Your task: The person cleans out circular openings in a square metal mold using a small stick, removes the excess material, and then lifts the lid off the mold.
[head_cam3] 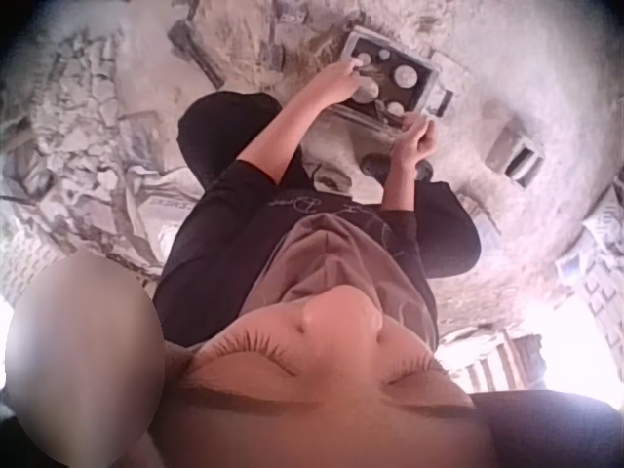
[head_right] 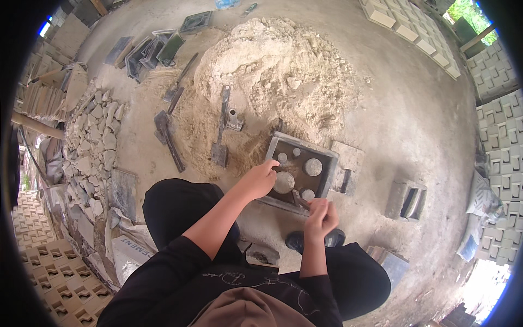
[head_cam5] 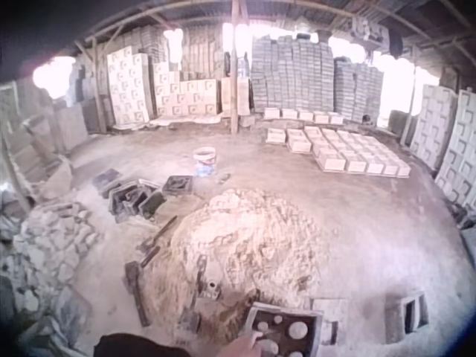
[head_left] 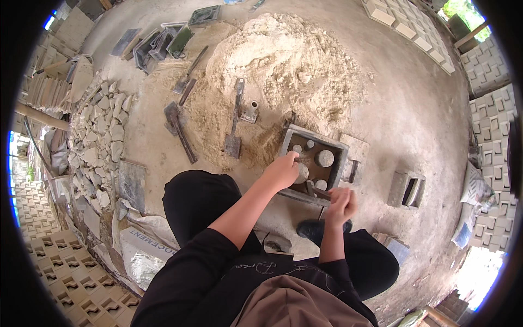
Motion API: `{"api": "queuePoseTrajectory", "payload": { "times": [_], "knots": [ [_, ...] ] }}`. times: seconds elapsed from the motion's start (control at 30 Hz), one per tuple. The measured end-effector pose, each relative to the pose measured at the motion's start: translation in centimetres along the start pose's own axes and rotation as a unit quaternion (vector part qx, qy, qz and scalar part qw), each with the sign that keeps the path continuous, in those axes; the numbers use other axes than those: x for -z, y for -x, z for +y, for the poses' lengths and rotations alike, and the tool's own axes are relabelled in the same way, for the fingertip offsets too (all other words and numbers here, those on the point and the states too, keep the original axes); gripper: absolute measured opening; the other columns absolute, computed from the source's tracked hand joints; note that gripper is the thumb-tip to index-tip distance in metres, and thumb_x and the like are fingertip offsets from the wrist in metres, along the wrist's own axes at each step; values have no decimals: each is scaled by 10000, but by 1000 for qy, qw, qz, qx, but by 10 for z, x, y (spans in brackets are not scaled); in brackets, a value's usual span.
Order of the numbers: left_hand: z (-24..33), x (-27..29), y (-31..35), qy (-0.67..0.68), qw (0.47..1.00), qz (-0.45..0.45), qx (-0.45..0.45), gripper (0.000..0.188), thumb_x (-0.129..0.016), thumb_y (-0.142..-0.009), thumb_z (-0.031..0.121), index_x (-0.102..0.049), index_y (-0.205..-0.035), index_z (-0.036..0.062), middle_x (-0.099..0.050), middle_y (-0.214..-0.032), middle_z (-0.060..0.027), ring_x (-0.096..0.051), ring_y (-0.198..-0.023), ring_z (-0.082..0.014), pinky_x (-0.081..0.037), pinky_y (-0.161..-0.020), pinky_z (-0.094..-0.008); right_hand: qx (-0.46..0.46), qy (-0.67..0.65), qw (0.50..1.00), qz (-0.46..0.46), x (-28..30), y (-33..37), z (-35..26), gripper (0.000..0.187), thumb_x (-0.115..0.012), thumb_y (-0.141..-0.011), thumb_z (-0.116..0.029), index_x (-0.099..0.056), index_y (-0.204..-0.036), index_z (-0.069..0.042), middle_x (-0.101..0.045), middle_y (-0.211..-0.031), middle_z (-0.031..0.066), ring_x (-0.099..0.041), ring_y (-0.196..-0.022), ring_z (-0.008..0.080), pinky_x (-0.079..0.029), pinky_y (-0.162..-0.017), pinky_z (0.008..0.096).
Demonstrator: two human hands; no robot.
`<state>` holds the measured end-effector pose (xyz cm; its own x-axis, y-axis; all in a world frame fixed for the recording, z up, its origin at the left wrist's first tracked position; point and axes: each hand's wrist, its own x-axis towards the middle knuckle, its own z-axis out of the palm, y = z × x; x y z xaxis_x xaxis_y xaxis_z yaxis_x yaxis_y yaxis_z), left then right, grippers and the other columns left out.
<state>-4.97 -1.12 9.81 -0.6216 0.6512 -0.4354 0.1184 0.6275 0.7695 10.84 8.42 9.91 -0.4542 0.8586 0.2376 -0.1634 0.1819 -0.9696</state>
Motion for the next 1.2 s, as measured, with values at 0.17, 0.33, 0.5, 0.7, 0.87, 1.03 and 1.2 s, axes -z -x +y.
{"api": "queuePoseTrajectory", "payload": {
  "times": [0.17,0.33,0.5,0.7,0.87,1.03,1.2],
  "knots": [
    [5,-1,-2,24,999,-22,8,349,-386,-875,171,-449,-1196,51,-603,-892,-236,-579,-867,-380,-432,-768,-426,-52,30,998,-7,3,-1,13,175,-436,-880,-58,-484,-726,12,-504,-685,43,-442,-650,107,-403,-660,257],
    [1,-2,1,-17,1000,-16,6,355,-381,-875,178,-448,-1198,48,-604,-902,-230,-583,-861,-364,-437,-764,-406,-89,33,969,-227,4,-2,18,241,-517,-822,-81,-452,-607,8,-508,-682,61,-460,-663,134,-367,-617,269],
    [-6,-5,-1,-8,1000,-9,-11,356,-386,-875,187,-446,-1202,59,-596,-945,-235,-573,-900,-365,-432,-781,-397,41,-93,975,-199,4,-10,-3,205,-502,-810,-46,-450,-629,34,-465,-638,50,-430,-607,142,-342,-583,255],
    [2,-5,0,-39,999,-26,9,363,-389,-879,193,-432,-1209,48,-585,-997,-238,-552,-958,-369,-421,-811,-411,-74,15,972,-221,-6,-6,9,253,-476,-821,-34,-404,-585,22,-414,-578,33,-358,-540,135,-307,-529,262],
    [-10,-4,0,-42,999,-8,5,359,-390,-882,200,-435,-1212,66,-581,-1010,-237,-551,-958,-372,-419,-820,-416,-42,-91,979,-179,5,-15,-15,329,-427,-848,-78,-356,-530,-27,-371,-560,21,-329,-540,115,-348,-581,263],
    [10,-3,0,-32,999,-36,24,362,-386,-883,198,-431,-1213,55,-579,-1010,-240,-548,-962,-370,-414,-823,-417,-43,-36,984,-171,4,-5,16,337,-412,-866,-107,-327,-546,-46,-370,-572,17,-325,-539,111,-344,-641,269],
    [2,-1,1,-44,999,-19,10,366,-389,-875,195,-430,-1207,47,-581,-1009,-233,-551,-958,-368,-419,-819,-425,-69,-66,986,-137,1,-10,-11,352,-384,-848,-90,-276,-515,-58,-341,-547,28,-307,-542,114,-233,-504,273]
  ]
}}
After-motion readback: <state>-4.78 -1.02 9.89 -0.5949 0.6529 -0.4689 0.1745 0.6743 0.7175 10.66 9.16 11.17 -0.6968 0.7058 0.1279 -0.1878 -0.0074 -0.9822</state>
